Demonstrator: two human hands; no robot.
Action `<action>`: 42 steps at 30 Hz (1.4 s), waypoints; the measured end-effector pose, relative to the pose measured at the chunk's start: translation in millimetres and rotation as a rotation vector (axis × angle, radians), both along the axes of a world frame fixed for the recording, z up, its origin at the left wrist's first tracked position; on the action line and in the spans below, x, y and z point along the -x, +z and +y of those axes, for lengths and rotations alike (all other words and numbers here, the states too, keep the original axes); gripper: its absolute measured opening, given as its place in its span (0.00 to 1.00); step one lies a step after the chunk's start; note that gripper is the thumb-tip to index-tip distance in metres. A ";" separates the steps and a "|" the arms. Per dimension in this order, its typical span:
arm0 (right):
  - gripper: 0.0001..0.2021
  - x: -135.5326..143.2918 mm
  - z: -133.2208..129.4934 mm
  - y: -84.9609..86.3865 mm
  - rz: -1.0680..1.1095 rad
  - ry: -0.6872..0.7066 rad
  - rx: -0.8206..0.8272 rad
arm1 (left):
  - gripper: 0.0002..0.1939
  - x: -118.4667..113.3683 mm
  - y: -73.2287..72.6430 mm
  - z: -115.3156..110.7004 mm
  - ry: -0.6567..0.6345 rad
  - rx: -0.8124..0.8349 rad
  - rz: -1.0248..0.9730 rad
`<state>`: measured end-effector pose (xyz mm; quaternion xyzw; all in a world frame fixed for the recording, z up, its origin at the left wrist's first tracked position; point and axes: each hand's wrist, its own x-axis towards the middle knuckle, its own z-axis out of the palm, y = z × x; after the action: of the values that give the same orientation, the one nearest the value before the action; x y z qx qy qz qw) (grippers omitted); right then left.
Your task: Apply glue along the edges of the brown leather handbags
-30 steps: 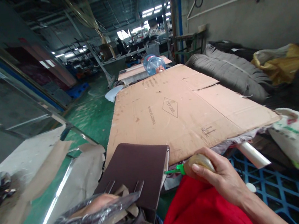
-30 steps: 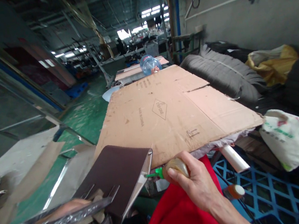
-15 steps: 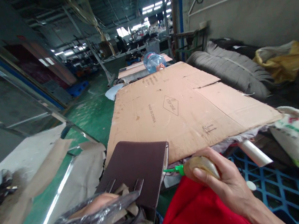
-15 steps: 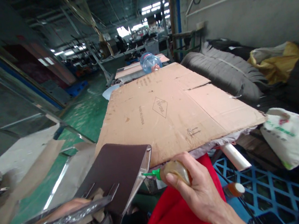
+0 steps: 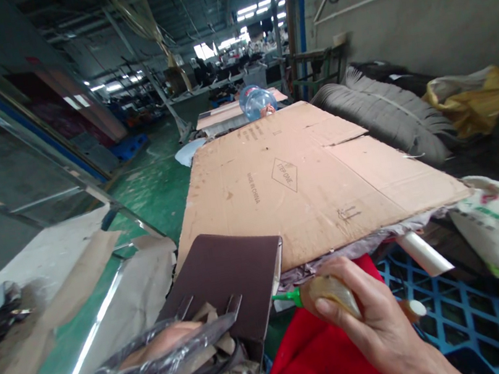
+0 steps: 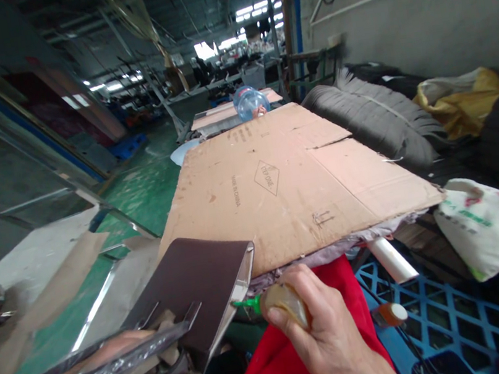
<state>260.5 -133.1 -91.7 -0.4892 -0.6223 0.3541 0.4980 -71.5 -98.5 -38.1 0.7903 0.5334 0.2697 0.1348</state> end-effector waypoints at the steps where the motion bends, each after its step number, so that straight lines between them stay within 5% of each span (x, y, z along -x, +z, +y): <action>1: 0.05 0.7 -0.9 1.7 0.023 0.030 0.029 | 0.11 -0.3 0.9 -0.1 -0.014 -0.003 -0.001; 5: 0.06 1.8 -3.6 6.2 0.105 0.134 0.081 | 0.10 1.7 1.5 -1.6 -0.020 0.009 -0.012; 9: 0.05 -0.8 -3.0 3.2 -0.005 -0.016 -0.053 | 0.11 4.0 1.4 -3.4 0.057 0.096 -0.031; 14: 0.05 -3.5 -2.0 2.3 -0.008 0.096 -0.034 | 0.11 -6.5 8.5 -4.6 0.095 0.186 -0.077; 19: 0.05 -1.5 -2.1 5.1 -0.091 -0.038 -0.133 | 0.10 -19.9 12.5 -7.3 0.210 0.225 -0.196; 23: 0.04 -1.1 -2.7 9.0 -0.030 0.081 -0.044 | 0.09 -24.7 16.4 -6.6 0.218 0.241 -0.198; 27: 0.04 -1.8 -2.6 12.5 -0.042 0.002 -0.061 | 0.09 -25.9 19.9 -4.2 0.203 0.238 -0.209; 31: 0.06 -1.7 -4.6 17.1 0.038 0.158 0.029 | 0.10 -24.4 19.4 -2.0 0.175 0.253 -0.191; 37: 0.07 -0.4 -8.0 18.9 -0.057 0.017 -0.099 | 0.09 -25.4 18.8 -1.9 0.201 0.309 -0.229; 42: 0.06 1.8 -11.8 25.5 0.020 0.176 0.019 | 0.10 -34.7 25.9 -3.0 0.211 0.359 -0.246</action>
<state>258.7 -144.9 -66.2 -0.4338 -0.6546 0.4070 0.4665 -36.7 -101.5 -12.2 0.6548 0.6318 0.2775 0.3083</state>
